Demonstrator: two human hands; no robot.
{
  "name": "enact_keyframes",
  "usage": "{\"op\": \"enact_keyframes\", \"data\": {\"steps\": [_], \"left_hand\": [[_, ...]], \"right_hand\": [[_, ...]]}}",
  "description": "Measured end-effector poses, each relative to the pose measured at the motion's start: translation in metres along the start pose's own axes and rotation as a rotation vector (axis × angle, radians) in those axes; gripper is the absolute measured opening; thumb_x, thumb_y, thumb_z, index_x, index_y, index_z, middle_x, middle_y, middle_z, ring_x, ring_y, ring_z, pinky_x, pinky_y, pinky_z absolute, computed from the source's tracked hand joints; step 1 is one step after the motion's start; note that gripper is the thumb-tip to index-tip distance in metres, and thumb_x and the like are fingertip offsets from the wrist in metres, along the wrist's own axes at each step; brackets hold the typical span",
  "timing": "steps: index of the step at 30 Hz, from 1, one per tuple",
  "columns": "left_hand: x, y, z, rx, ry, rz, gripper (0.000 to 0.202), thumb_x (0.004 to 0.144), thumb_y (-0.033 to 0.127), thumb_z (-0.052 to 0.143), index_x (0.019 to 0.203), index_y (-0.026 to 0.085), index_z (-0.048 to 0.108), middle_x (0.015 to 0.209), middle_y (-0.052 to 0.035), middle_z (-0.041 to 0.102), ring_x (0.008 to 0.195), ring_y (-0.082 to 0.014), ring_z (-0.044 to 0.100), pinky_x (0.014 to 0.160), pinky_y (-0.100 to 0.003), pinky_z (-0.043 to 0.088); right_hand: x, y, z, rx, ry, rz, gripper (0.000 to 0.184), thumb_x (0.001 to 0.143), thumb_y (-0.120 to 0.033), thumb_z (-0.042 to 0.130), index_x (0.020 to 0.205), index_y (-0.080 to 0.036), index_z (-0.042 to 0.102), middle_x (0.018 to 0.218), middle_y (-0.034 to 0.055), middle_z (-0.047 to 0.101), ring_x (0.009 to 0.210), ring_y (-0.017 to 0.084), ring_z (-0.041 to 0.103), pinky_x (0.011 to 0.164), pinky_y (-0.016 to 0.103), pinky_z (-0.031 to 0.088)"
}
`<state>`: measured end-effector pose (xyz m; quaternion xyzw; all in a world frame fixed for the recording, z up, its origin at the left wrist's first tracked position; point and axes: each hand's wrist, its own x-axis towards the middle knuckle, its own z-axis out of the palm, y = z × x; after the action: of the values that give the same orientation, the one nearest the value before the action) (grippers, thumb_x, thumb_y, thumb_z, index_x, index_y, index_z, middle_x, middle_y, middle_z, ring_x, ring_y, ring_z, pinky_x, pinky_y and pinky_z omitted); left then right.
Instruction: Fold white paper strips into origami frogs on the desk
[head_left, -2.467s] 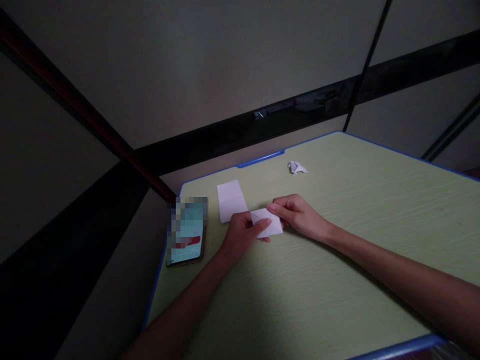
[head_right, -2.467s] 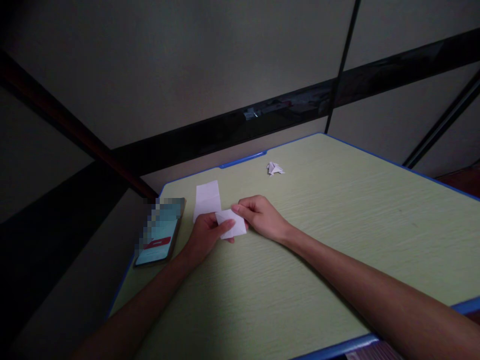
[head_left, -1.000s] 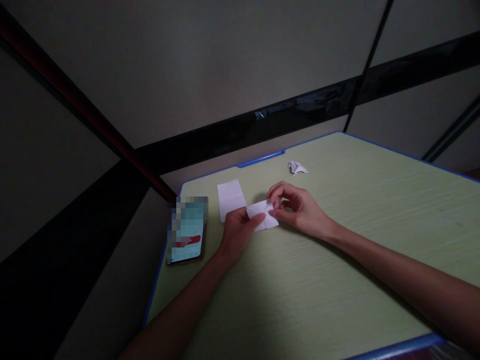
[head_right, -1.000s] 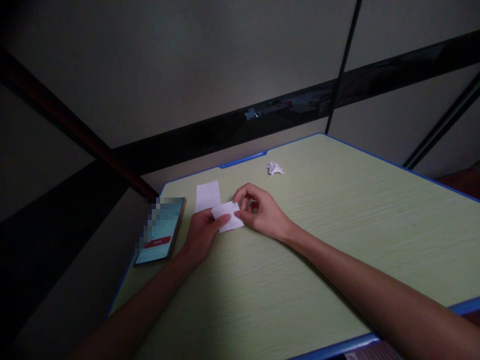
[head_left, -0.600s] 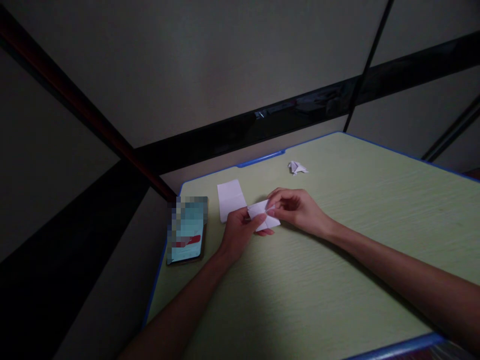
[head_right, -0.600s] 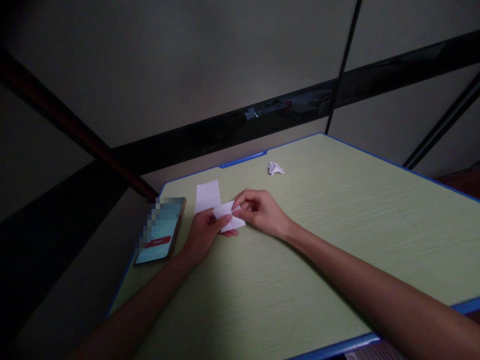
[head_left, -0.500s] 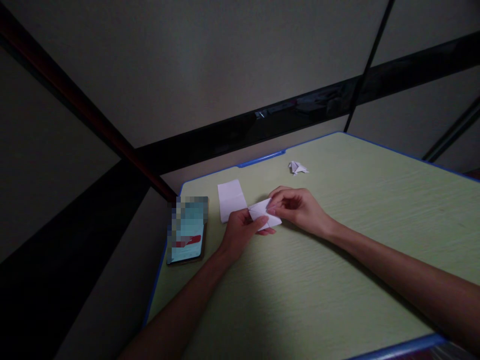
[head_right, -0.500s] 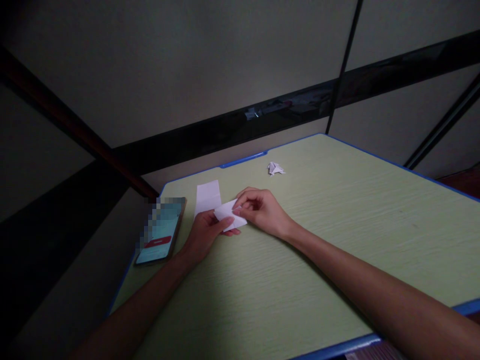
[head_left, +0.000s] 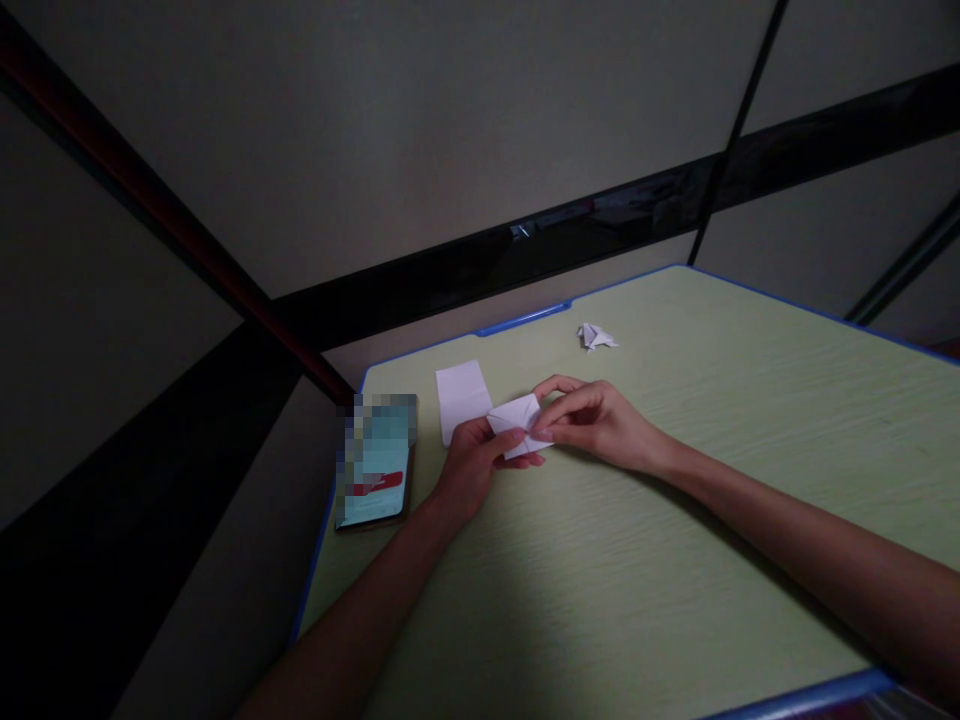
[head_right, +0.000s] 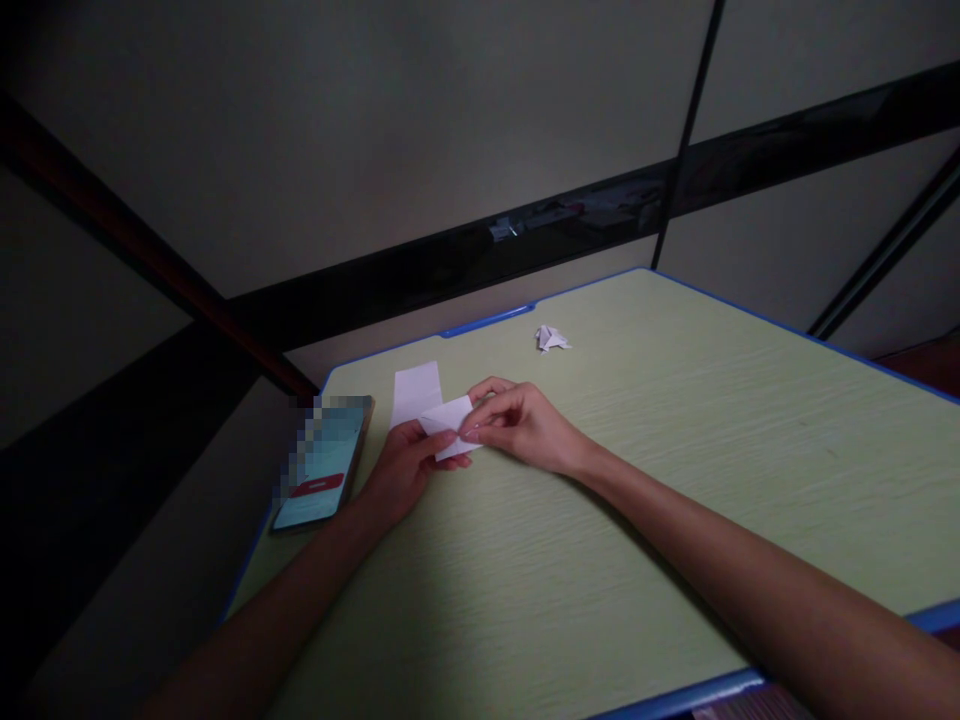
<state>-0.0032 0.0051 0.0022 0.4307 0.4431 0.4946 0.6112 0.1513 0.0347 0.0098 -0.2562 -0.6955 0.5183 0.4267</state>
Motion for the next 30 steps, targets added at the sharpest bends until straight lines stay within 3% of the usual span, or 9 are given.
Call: {"op": "enact_keyframes", "data": {"steps": [7, 13, 19, 26, 30], "left_hand": [[0.0, 0.0018, 0.0, -0.056, -0.02, -0.036, 0.016, 0.055, 0.02, 0.062, 0.065, 0.008, 0.063, 0.051, -0.0039, 0.062, 0.041, -0.0105, 0.054, 0.043, -0.02, 0.043], [0.0004, -0.0021, 0.0005, 0.074, -0.014, -0.003, 0.025, 0.056, 0.025, 0.065, 0.072, 0.007, 0.064, 0.058, -0.0055, 0.064, 0.04, -0.0082, 0.053, 0.042, -0.019, 0.043], [-0.0009, -0.0034, 0.0009, 0.189, 0.088, 0.119, 0.025, 0.063, 0.029, 0.06, 0.071, 0.005, 0.062, 0.052, -0.0056, 0.063, 0.042, -0.0106, 0.056, 0.042, -0.019, 0.044], [-0.0028, 0.0019, 0.0045, 0.276, 0.158, 0.124, 0.023, 0.064, 0.028, 0.06, 0.068, 0.006, 0.062, 0.051, -0.0051, 0.064, 0.044, -0.0126, 0.058, 0.044, -0.02, 0.045], [-0.0028, 0.0036, 0.0059, 0.273, 0.18, 0.113, 0.022, 0.062, 0.028, 0.062, 0.067, 0.007, 0.063, 0.049, -0.0041, 0.063, 0.042, -0.0125, 0.057, 0.044, -0.021, 0.046]], "right_hand": [[-0.0012, -0.0012, -0.0009, -0.006, -0.01, 0.001, 0.005, 0.061, -0.013, 0.063, 0.063, -0.016, 0.067, 0.084, 0.0039, 0.05, 0.069, 0.01, 0.05, 0.057, 0.025, 0.04], [-0.0019, -0.0004, 0.001, 0.008, -0.036, 0.01, 0.004, 0.062, -0.011, 0.062, 0.063, -0.014, 0.065, 0.086, 0.0033, 0.048, 0.066, 0.008, 0.051, 0.058, 0.023, 0.041], [-0.0022, -0.0061, 0.0043, 0.166, 0.001, 0.107, 0.014, 0.06, -0.015, 0.063, 0.068, -0.014, 0.052, 0.087, 0.0021, 0.05, 0.06, 0.006, 0.05, 0.055, 0.022, 0.041], [-0.0006, -0.0075, 0.0051, -0.014, -0.009, 0.129, 0.012, 0.065, -0.019, 0.057, 0.056, -0.012, 0.052, 0.083, 0.0046, 0.051, 0.069, 0.011, 0.05, 0.062, 0.026, 0.039], [0.0004, -0.0056, 0.0044, -0.012, 0.002, 0.138, 0.011, 0.065, -0.02, 0.055, 0.057, -0.013, 0.053, 0.077, 0.0031, 0.052, 0.064, 0.01, 0.048, 0.057, 0.024, 0.037]]}}
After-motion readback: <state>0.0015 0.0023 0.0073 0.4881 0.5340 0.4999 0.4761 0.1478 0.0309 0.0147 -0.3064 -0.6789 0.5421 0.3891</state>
